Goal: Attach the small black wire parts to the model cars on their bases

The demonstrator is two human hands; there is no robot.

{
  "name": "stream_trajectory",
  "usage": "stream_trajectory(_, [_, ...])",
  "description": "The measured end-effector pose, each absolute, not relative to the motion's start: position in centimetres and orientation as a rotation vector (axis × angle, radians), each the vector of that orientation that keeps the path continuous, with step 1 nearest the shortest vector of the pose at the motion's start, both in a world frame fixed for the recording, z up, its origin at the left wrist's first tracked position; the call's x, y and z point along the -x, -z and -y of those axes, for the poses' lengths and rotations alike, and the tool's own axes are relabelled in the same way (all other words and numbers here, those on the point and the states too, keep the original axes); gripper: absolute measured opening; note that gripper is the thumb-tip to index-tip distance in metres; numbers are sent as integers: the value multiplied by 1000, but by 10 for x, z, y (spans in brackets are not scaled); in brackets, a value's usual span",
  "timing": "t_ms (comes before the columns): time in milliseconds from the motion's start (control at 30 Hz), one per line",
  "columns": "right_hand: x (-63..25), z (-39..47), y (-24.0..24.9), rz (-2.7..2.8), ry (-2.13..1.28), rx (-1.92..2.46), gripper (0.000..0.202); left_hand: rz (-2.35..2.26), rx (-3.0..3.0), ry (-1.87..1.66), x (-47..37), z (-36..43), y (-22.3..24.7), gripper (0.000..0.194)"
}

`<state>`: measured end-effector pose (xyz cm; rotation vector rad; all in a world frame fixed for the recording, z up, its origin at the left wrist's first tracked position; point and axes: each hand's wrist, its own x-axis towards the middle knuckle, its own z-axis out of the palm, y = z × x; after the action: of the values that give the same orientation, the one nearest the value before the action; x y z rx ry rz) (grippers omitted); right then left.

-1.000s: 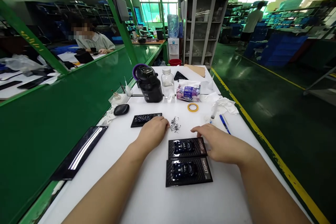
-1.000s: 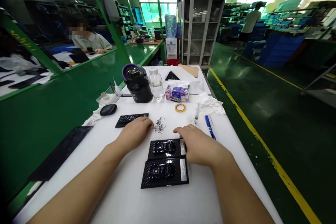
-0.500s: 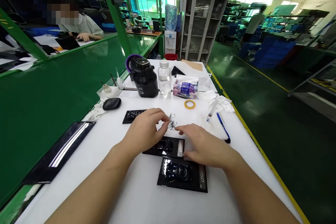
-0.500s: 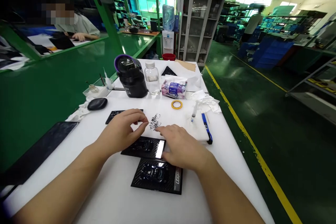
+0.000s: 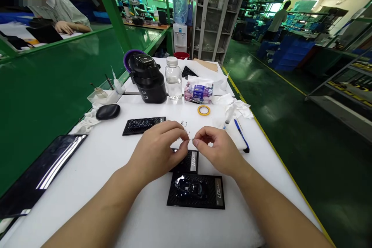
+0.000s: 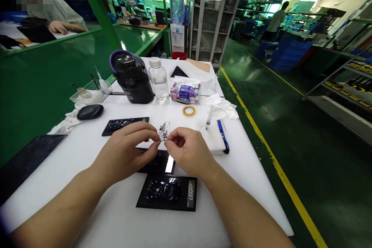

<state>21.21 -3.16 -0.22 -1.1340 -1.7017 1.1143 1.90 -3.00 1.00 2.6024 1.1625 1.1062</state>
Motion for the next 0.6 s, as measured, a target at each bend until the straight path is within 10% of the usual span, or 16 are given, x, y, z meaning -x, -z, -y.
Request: stream_trajectory(600, [-209, 32, 5, 1716, -1142, 1072, 7, -1134, -2460, -991, -15, 32, -12, 11])
